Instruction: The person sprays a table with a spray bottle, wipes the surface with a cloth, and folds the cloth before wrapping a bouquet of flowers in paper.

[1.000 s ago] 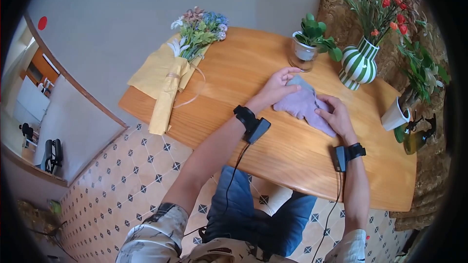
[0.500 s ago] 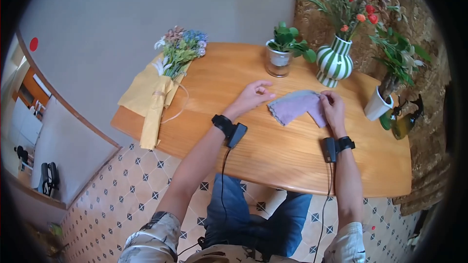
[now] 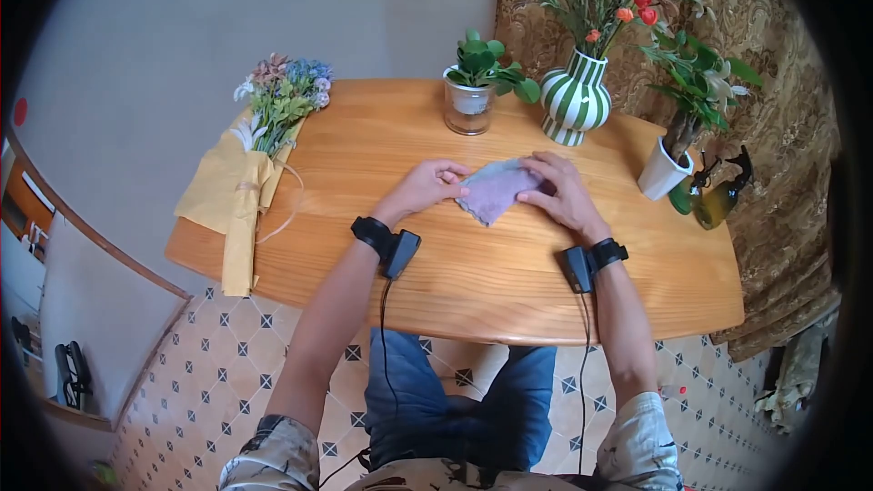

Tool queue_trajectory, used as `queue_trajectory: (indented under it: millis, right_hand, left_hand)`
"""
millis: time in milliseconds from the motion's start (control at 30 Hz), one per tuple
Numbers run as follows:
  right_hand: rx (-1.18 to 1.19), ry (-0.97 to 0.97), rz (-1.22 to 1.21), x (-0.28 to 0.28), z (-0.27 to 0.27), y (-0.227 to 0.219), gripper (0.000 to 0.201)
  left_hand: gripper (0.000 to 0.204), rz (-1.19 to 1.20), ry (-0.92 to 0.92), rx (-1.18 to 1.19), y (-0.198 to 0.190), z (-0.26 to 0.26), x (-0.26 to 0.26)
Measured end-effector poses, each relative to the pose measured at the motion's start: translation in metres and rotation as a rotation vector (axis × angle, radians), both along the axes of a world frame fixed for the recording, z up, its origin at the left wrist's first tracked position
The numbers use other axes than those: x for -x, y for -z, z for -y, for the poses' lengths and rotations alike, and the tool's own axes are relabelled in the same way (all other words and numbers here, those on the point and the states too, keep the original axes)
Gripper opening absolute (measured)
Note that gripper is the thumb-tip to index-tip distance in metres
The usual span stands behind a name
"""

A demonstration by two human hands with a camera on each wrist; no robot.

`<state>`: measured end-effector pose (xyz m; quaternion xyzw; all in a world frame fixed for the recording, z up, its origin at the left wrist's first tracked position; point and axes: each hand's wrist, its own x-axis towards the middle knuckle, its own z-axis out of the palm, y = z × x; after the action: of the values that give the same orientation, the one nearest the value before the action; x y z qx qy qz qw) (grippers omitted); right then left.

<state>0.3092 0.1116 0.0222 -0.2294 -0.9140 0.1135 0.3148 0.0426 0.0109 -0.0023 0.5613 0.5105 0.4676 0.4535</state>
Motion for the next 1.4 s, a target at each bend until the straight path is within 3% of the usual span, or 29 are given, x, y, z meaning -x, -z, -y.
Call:
queue_trajectory:
  millis: [133,267,433,600,667,800,867,1000,1067,1100,1233,1400]
  right_hand:
    - [0.111,-0.018,0.159,0.007,0.002,0.009,0.039]
    - [0.049,0.020,0.100,0.004,0.000,0.009,0.031]
    - [0.157,0.048,0.123,-0.025,-0.012,0.004,0.025]
    - [0.237,0.163,0.117,-0.093,-0.016,-0.004,0.023]
    - [0.293,0.341,0.108,-0.137,-0.012,-0.005,0.024]
    - [0.321,0.455,0.094,-0.218,-0.021,0.003,0.025]
    - [0.435,0.614,0.142,-0.249,-0.019,-0.006,0.025]
    - [0.524,0.707,0.122,-0.316,-0.034,-0.005,0.023]
    - [0.353,0.615,0.111,-0.367,-0.062,0.017,0.021]
    - [0.402,0.735,0.225,-0.367,-0.056,0.003,0.025]
    - [0.322,0.836,0.412,-0.367,-0.053,-0.023,0.033]
    - [0.200,0.856,0.128,-0.391,-0.090,-0.026,0.039]
  left_hand:
    - [0.043,-0.037,-0.016,0.016,-0.004,0.003,-0.001]
    - [0.042,-0.046,-0.018,0.017,-0.007,0.007,-0.001]
    - [0.044,-0.072,-0.061,0.029,-0.003,0.008,0.002]
    - [0.043,-0.079,-0.066,0.029,-0.003,0.007,0.001]
    - [0.042,-0.070,-0.050,0.023,-0.001,0.004,-0.003]
    - [0.039,-0.110,-0.082,0.031,-0.002,0.005,0.002]
    - [0.038,-0.112,-0.073,0.020,-0.003,0.006,0.001]
    - [0.037,-0.106,-0.103,0.037,-0.009,0.009,-0.004]
    - [0.037,-0.105,-0.122,0.033,-0.009,0.009,-0.004]
    - [0.037,-0.121,-0.137,0.045,-0.009,0.008,-0.004]
    - [0.034,-0.142,-0.153,0.046,-0.008,0.008,-0.004]
    - [0.031,-0.129,-0.146,0.045,-0.007,0.008,-0.004]
